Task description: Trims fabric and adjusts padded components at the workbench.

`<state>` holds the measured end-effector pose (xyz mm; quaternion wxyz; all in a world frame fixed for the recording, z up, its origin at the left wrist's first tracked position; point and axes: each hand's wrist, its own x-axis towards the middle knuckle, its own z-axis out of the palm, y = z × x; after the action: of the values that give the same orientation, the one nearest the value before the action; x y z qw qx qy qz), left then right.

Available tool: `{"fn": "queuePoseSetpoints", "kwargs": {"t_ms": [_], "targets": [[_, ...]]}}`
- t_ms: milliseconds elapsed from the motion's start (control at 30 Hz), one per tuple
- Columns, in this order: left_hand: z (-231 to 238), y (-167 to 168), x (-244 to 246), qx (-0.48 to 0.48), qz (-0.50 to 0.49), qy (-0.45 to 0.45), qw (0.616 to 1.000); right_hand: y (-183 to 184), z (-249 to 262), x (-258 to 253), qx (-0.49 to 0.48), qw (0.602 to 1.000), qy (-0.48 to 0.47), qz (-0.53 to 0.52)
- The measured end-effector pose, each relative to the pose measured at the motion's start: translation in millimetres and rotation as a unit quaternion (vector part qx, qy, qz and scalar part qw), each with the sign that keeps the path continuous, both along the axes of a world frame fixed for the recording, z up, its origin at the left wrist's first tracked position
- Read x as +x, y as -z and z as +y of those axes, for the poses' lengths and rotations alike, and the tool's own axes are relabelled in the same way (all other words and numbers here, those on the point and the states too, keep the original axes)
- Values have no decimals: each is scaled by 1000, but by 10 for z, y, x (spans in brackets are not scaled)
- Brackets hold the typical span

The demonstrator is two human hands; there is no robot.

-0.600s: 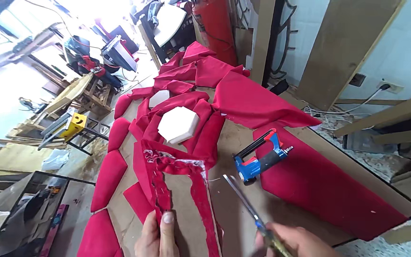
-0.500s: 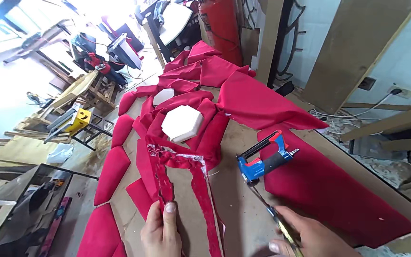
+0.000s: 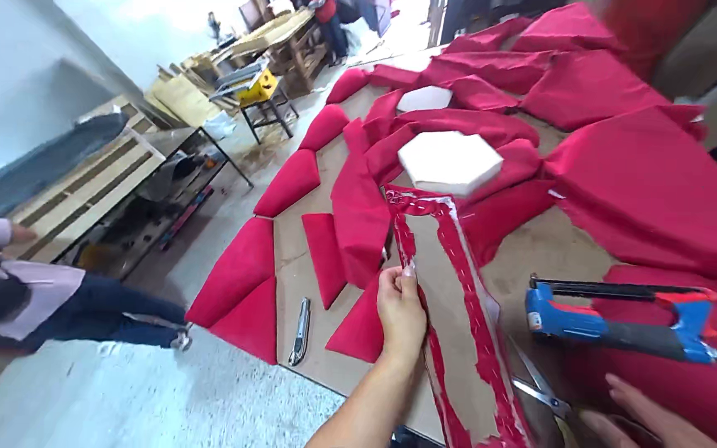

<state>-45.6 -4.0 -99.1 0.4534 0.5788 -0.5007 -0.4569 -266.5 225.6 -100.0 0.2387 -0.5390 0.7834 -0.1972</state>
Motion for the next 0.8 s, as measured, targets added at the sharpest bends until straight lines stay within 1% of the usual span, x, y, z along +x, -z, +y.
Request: {"fn": "queuePoseSetpoints", "kwargs": {"t_ms": [33,67,100,167,233,267,300,333,367,400,433,467,500,533,567,600,667,733,800], "targets": [[24,69,80,7,27,-15,999,-55,-123,119,-53,998,17,-16],[56,98,152,18,60,-27,998,-93,-281,301,-80,996,19,-39],[106,84,201,33,98,-39,994,-91,-458,531,-84,994,14,-64],[231,-25,256,45,170,-36,984,26,-817,969,-102,987,24,-126],[355,-138,430,28,198,29,979,39,-1067,1134,-119,971,24,-205],[399,-186,620,11,181,85,980,6,-1098,1087,-104,962,-6,-252],[402,-232,864,-12,134,141,981,-29,-1075,970,-86,952,-45,-291],[373,-258,1141,-41,55,176,982,-82,-1015,793,-61,946,-92,-305],[319,-223,1447,-81,-55,179,979,-156,-938,578,-28,945,-140,-293],[247,-122,1769,-117,-189,149,963,-238,-861,357,10,944,-180,-276],[156,8,2071,-124,-322,114,932,-343,-796,156,63,941,-209,-258],[62,145,2311,-98,-413,99,900,-490,-766,20,139,937,-223,-232],[-3,277,2470,-47,-466,103,877,-622,-767,-55,224,924,-243,-193],[-45,414,2562,2,-499,117,859,-680,-774,-84,291,904,-271,-158],[-73,556,2609,36,-526,135,839,-641,-762,-81,321,891,-294,-133],[-89,683,2630,45,-544,150,824,-536,-735,-51,328,886,-308,-114],[-131,774,2617,32,-533,170,828,-273,-715,70,345,885,-301,-85],[-225,726,2616,36,-523,190,830,-34,-727,167,361,893,-263,-59],[-295,616,2623,66,-515,198,831,132,-644,246,319,922,-216,-18]]}}
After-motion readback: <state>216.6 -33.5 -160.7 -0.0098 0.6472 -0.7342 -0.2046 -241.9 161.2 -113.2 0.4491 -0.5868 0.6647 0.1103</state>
